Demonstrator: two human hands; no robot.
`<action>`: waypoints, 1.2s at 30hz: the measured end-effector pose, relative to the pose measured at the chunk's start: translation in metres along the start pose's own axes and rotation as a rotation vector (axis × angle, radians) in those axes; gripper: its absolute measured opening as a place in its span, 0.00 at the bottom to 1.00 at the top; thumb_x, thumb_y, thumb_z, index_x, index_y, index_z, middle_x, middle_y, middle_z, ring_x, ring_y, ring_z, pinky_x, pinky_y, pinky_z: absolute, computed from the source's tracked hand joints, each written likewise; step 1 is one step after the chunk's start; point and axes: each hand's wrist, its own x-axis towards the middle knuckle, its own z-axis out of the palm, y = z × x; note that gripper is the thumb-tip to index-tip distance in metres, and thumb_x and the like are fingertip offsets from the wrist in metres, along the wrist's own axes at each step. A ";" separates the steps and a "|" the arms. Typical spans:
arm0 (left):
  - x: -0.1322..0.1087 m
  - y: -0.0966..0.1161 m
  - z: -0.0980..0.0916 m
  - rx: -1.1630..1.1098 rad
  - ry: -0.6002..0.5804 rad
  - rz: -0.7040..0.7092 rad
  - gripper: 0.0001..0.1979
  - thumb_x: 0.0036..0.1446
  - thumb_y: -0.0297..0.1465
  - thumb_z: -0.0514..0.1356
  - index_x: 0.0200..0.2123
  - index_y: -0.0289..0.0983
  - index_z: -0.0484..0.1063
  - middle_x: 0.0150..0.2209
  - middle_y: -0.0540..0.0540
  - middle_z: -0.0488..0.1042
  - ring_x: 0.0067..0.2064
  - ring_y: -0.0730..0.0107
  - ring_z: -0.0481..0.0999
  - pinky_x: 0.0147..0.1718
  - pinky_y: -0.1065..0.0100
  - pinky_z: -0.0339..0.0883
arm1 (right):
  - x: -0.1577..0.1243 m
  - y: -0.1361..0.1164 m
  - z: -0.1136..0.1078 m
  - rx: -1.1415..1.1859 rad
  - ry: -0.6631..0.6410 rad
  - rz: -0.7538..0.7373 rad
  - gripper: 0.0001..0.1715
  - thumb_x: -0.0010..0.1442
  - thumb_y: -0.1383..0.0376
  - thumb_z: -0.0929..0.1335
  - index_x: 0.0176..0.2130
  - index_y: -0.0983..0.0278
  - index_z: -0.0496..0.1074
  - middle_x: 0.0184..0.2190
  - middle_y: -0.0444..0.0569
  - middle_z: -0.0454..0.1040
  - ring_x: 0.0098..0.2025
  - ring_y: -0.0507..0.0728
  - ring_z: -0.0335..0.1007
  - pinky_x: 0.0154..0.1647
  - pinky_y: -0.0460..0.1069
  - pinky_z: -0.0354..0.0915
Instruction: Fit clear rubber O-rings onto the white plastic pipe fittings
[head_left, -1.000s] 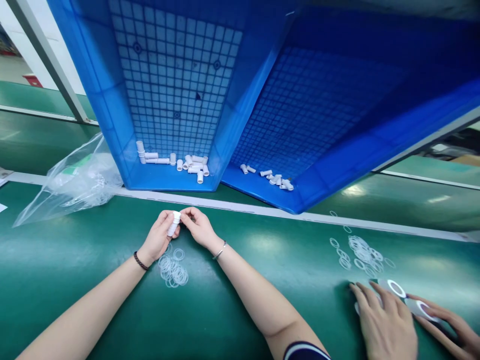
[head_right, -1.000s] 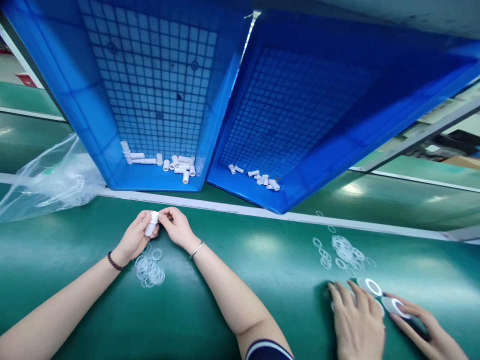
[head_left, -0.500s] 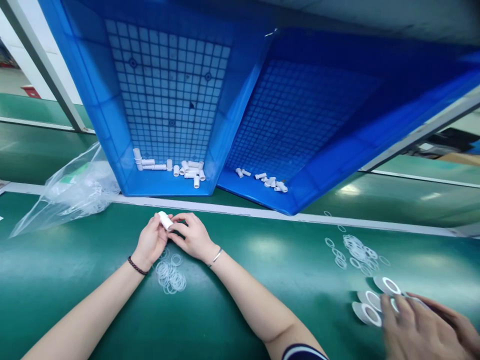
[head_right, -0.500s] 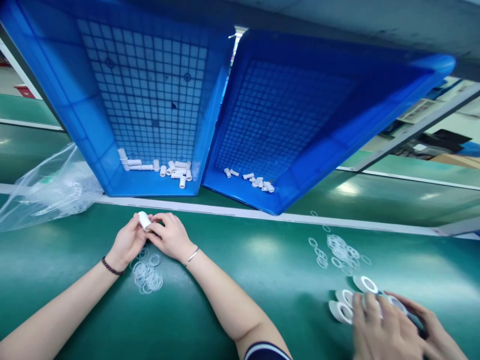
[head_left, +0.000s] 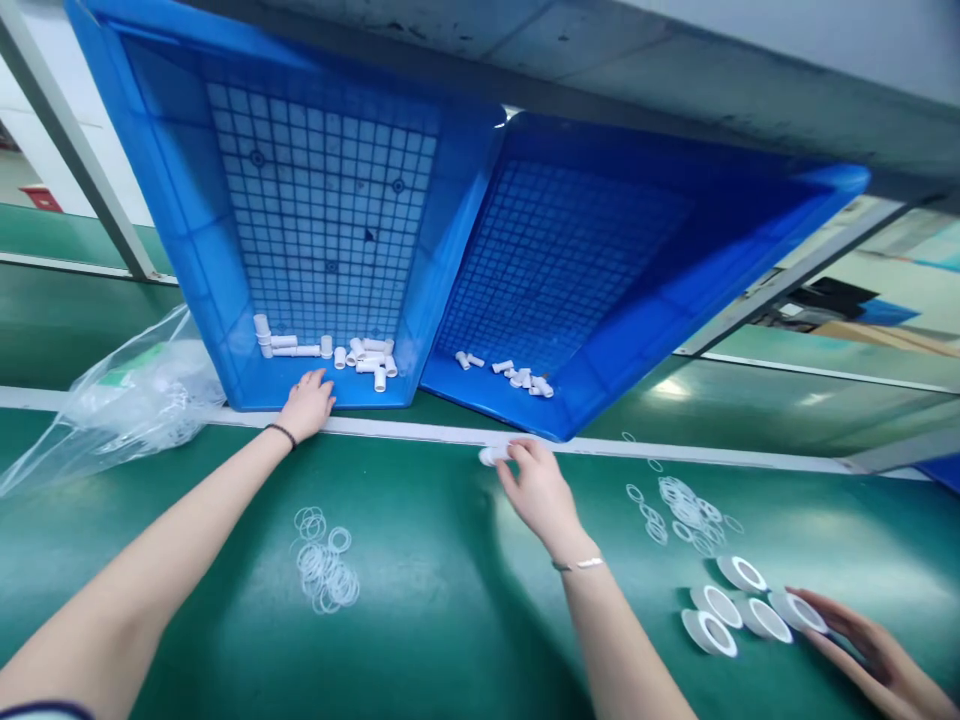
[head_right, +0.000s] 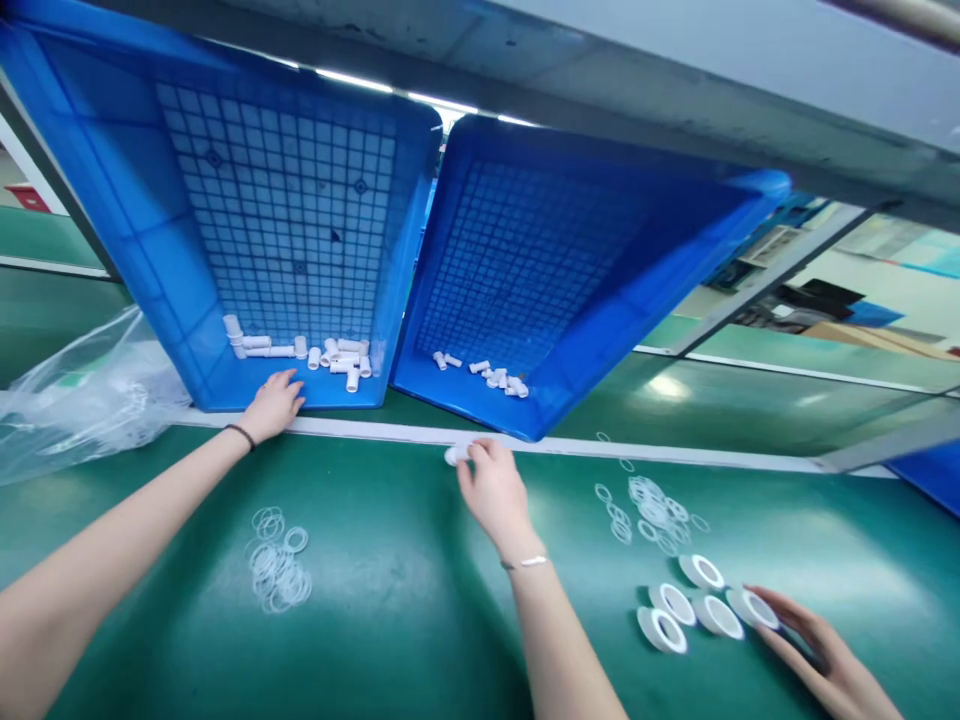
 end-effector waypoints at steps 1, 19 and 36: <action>0.014 -0.003 0.001 0.004 0.001 0.000 0.11 0.55 0.25 0.55 0.41 0.32 0.73 0.62 0.28 0.59 0.64 0.39 0.53 0.58 0.39 0.48 | -0.010 0.016 -0.003 -0.077 -0.015 0.039 0.10 0.61 0.63 0.63 0.37 0.65 0.72 0.42 0.58 0.70 0.44 0.64 0.66 0.46 0.57 0.66; 0.004 0.004 -0.007 -0.401 0.255 -0.160 0.08 0.53 0.33 0.61 0.36 0.36 0.70 0.45 0.36 0.73 0.53 0.50 0.68 0.57 0.51 0.56 | 0.013 -0.143 0.033 0.348 -0.385 -0.413 0.09 0.64 0.67 0.64 0.41 0.61 0.74 0.39 0.51 0.74 0.42 0.59 0.69 0.43 0.52 0.66; -0.111 0.021 -0.017 -1.003 -0.026 -0.327 0.19 0.49 0.35 0.66 0.45 0.37 0.72 0.40 0.44 0.75 0.39 0.64 0.73 0.37 0.66 0.66 | 0.024 -0.199 0.082 0.811 -0.291 -0.213 0.06 0.65 0.66 0.61 0.37 0.62 0.66 0.33 0.48 0.69 0.35 0.55 0.66 0.38 0.49 0.63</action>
